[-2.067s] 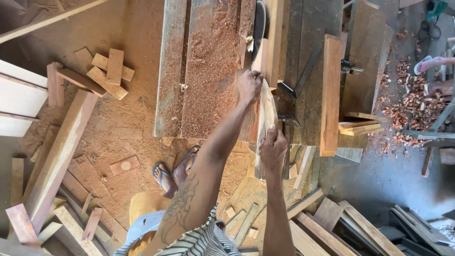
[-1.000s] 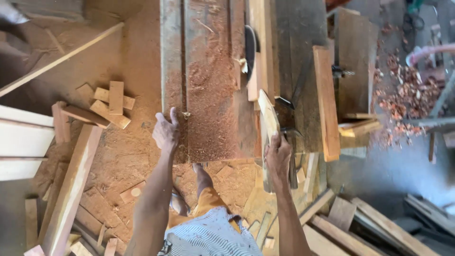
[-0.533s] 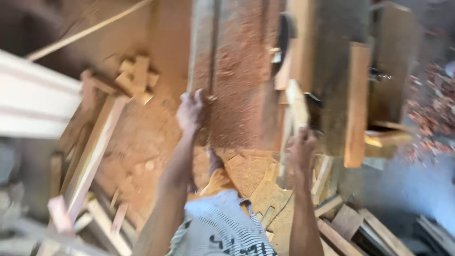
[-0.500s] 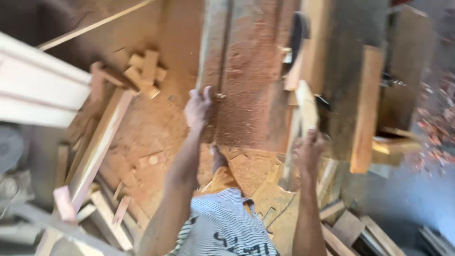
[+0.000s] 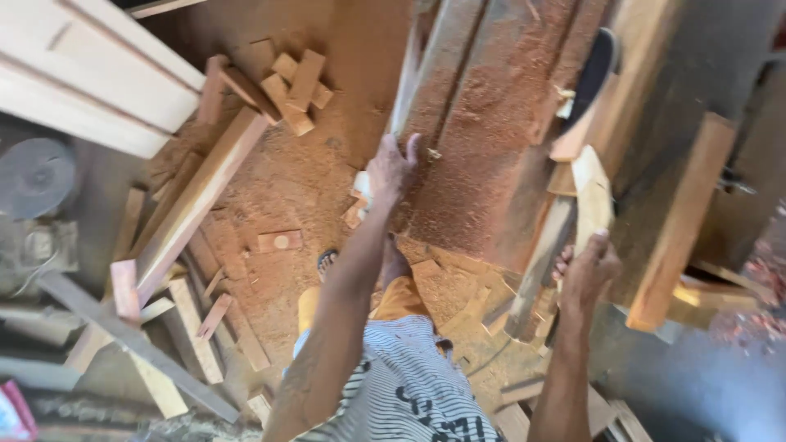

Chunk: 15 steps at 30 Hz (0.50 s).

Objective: Cutting and shaping wooden components using a table saw and other hand tools in a workshop.

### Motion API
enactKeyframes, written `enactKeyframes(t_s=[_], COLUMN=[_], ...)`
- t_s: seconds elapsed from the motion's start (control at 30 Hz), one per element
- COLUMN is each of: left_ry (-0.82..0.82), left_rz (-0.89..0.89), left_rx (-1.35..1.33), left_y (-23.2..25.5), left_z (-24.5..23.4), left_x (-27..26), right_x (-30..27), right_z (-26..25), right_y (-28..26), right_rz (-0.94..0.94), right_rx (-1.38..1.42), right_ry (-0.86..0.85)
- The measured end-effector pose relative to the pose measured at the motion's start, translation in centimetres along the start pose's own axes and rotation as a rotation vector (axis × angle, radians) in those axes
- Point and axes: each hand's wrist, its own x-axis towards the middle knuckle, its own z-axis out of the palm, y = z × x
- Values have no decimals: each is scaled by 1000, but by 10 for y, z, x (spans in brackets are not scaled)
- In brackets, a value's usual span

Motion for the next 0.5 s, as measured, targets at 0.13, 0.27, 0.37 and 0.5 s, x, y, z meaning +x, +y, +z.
enactKeyframes(t_s=[0.13, 0.27, 0.37, 0.5], left_ry=[-22, -50, 31, 19], left_rz=[8, 39, 119, 77], left_rx=[81, 116, 147, 91], left_y=[2, -15, -28, -36], left_z=[-8, 14, 23, 26], left_x=[1, 12, 15, 22], right_x=[7, 3, 2, 12], right_z=[-4, -4, -4, -2], right_y=[8, -10, -6, 5], right_rz=[0, -37, -52, -80], right_rx=[-12, -8, -25, 30], right_ry=[-6, -30, -40, -82])
